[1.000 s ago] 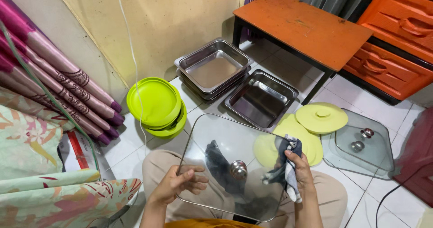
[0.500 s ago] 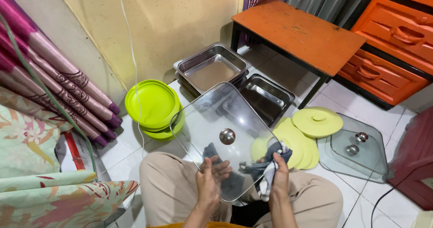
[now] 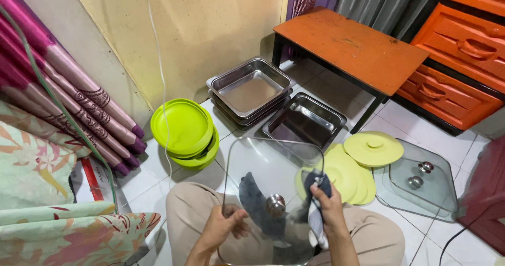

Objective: The person sits on the floor and wipes glass pot lids and stainless steel trays with a cloth, turning each lid over to clean both sides, then stacks the trays and places a lid on one tray.

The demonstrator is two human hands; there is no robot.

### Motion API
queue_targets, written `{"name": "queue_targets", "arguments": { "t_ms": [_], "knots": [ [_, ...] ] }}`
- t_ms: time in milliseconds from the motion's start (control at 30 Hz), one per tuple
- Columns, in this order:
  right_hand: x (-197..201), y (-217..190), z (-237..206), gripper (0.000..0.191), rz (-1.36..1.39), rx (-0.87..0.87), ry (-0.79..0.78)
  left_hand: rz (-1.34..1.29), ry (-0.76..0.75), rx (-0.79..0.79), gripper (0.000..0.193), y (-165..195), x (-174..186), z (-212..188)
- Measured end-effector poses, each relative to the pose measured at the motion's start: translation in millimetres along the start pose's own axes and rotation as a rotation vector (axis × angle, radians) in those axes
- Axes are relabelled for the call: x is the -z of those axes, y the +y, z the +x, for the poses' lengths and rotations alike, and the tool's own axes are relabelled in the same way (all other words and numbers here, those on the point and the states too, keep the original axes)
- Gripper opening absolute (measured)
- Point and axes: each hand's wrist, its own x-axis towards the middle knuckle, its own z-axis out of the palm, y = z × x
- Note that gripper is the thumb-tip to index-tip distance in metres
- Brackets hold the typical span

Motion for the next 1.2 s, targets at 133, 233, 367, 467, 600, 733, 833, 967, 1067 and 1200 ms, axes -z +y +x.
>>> {"name": "queue_targets", "arguments": {
  "t_ms": [133,233,367,467,600,733,833,967,1067,1200],
  "knots": [
    [-16.6,-30.8,25.5,0.036,-0.141,0.207,0.168,0.022,-0.047,0.01,0.041,-5.7,-16.0,-9.0],
    [-35.5,-48.3,30.2,0.045,-0.515,0.506,0.329,-0.006,-0.011,-0.065,0.049,-7.3,-31.9,-11.7],
    [-66.0,-46.8,10.7,0.058,-0.865,0.703,0.276,-0.053,0.075,-0.175,0.066,4.9,-45.9,-9.4],
    [-83.6,-29.2,-17.3,0.067,-0.944,0.759,0.121,-0.082,0.209,-0.237,0.075,20.3,-54.6,-4.5],
    [-97.5,2.6,-66.1,0.076,-0.981,0.802,0.003,-0.146,0.375,-0.281,0.082,42.8,-62.0,5.8],
    [-108.2,27.3,-111.6,0.082,-0.965,0.977,-0.253,-0.198,0.43,-0.364,0.085,47.5,-62.2,17.8],
    [-114.1,22.1,-118.9,0.079,-0.912,1.028,-0.411,-0.252,0.377,-0.426,0.087,28.4,-59.7,23.0],
    [-138.5,-10.0,-95.9,0.078,-0.83,1.094,-0.401,0.03,0.533,-0.596,0.07,-9.6,-64.5,23.2],
    [-162.7,-41.0,-77.0,0.082,-0.849,1.138,-0.3,0.304,0.493,-0.608,0.066,-15.9,-69.3,16.3],
    [-181.9,-80.6,-40.1,0.082,-1.017,1.009,-0.237,0.182,0.279,-0.503,0.065,-7.3,-77.5,0.5]
  ]
}}
